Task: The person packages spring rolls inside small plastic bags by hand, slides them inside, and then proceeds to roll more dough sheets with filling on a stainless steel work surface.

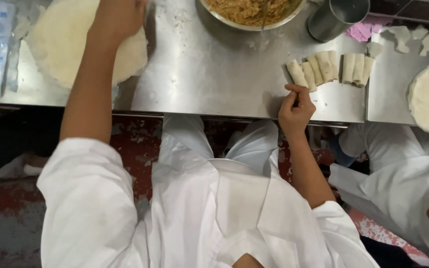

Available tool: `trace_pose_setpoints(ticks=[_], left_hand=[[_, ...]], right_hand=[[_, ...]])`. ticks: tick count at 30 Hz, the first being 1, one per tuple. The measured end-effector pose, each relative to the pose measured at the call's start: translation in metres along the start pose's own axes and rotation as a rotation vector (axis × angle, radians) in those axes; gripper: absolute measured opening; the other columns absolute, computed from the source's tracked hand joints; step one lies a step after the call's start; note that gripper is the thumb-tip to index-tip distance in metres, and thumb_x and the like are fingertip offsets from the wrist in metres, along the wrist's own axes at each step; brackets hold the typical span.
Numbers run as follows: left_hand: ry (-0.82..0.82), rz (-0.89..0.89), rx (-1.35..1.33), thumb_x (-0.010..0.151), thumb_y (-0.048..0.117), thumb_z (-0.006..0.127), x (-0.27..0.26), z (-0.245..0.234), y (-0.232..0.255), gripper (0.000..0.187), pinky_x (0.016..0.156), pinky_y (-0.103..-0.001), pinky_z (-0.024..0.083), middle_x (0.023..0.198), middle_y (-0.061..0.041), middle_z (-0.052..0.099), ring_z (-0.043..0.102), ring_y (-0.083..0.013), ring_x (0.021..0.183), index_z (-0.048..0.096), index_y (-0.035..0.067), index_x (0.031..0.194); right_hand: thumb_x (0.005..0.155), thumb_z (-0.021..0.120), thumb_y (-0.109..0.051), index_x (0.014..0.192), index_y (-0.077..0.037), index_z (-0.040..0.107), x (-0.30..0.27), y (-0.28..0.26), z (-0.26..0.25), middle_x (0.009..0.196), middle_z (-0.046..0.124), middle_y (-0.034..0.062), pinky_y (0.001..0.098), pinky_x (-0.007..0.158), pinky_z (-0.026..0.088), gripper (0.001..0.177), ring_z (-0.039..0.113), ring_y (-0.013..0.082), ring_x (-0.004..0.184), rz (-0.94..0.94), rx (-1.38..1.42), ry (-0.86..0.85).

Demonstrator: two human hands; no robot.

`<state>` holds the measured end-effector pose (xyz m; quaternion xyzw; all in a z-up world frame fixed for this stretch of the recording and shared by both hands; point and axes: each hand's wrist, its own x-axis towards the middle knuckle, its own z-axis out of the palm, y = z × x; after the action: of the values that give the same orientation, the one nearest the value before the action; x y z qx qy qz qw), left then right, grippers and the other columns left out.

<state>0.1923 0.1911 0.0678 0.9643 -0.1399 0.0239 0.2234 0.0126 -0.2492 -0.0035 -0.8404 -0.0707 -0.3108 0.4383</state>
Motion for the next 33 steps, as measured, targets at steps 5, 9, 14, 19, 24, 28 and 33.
trace_pose_setpoints(ticks=[5, 9, 14, 19, 24, 28, 33], left_hand=[[0.129, 0.138, -0.138, 0.111, 0.007, 0.06, -0.1, -0.041, 0.043, 0.029, 0.101, -0.055, 0.04, 0.135, -0.026, 0.061, 0.055, -0.0452, 0.123, 0.058, -0.005, 0.138], [0.394, 0.14, -0.318, 0.117, 0.016, 0.051, -0.17, -0.047, 0.038, 0.028, 0.094, -0.045, 0.053, 0.125, -0.02, 0.064, 0.063, -0.0346, 0.114, 0.062, -0.006, 0.132], [0.691, -0.025, -0.513, 0.117, 0.033, 0.049, -0.219, -0.034, 0.024, 0.032, 0.087, -0.036, 0.053, 0.108, -0.012, 0.061, 0.065, -0.0231, 0.097, 0.058, 0.002, 0.12], [0.662, -0.123, -0.286, 0.111, 0.016, 0.054, -0.208, -0.015, 0.017, 0.019, 0.077, -0.032, 0.055, 0.1, -0.013, 0.067, 0.064, -0.0234, 0.09, 0.065, 0.0, 0.111], [0.326, -0.168, -0.15, 0.1, 0.017, 0.07, -0.173, 0.001, 0.023, 0.035, 0.097, -0.042, 0.048, 0.125, -0.017, 0.057, 0.053, -0.032, 0.114, 0.059, 0.001, 0.129], [0.267, -0.184, 0.026, 0.101, 0.002, 0.055, -0.15, 0.009, 0.009, 0.015, 0.066, -0.044, 0.049, 0.09, -0.019, 0.064, 0.058, -0.0321, 0.083, 0.068, -0.003, 0.094], [0.306, -0.35, -0.268, 0.109, 0.012, 0.054, -0.139, -0.012, -0.012, 0.024, 0.059, -0.031, 0.049, 0.078, -0.004, 0.069, 0.057, -0.0125, 0.063, 0.073, 0.005, 0.098]], right_hand=[[0.107, 0.046, -0.002, 0.109, 0.0, 0.068, -0.005, 0.004, -0.004, 0.063, 0.05, 0.0014, 0.0292, 0.049, 0.03, 0.022, 0.041, 0.0116, 0.05, 0.006, -0.026, -0.052], [0.106, 0.046, -0.004, 0.112, -0.004, 0.067, -0.006, 0.01, -0.003, 0.067, 0.059, 0.0055, 0.0295, 0.058, 0.045, 0.022, 0.055, 0.0146, 0.057, 0.146, 0.073, -0.045], [0.106, 0.048, -0.003, 0.11, 0.0, 0.067, -0.004, 0.006, -0.004, 0.076, 0.061, 0.0102, 0.0299, 0.057, 0.044, 0.02, 0.055, 0.0163, 0.058, 0.136, 0.124, 0.015], [0.11, 0.045, -0.004, 0.111, 0.002, 0.065, -0.005, 0.003, -0.006, 0.068, 0.055, 0.0091, 0.0297, 0.061, 0.047, 0.02, 0.054, 0.017, 0.059, 0.157, 0.146, -0.011], [0.11, 0.043, -0.001, 0.11, 0.003, 0.064, -0.006, -0.001, -0.007, 0.066, 0.054, 0.0083, 0.0292, 0.062, 0.047, 0.021, 0.053, 0.0163, 0.058, 0.156, 0.135, -0.034], [0.11, 0.043, -0.001, 0.112, 0.003, 0.064, -0.005, -0.004, -0.009, 0.065, 0.052, 0.0058, 0.0281, 0.067, 0.048, 0.022, 0.053, 0.0147, 0.059, 0.156, 0.142, -0.068], [0.108, 0.043, 0.001, 0.11, 0.002, 0.065, -0.004, -0.005, -0.009, 0.066, 0.053, 0.0059, 0.0271, 0.064, 0.046, 0.021, 0.053, 0.014, 0.059, 0.153, 0.134, -0.064]])
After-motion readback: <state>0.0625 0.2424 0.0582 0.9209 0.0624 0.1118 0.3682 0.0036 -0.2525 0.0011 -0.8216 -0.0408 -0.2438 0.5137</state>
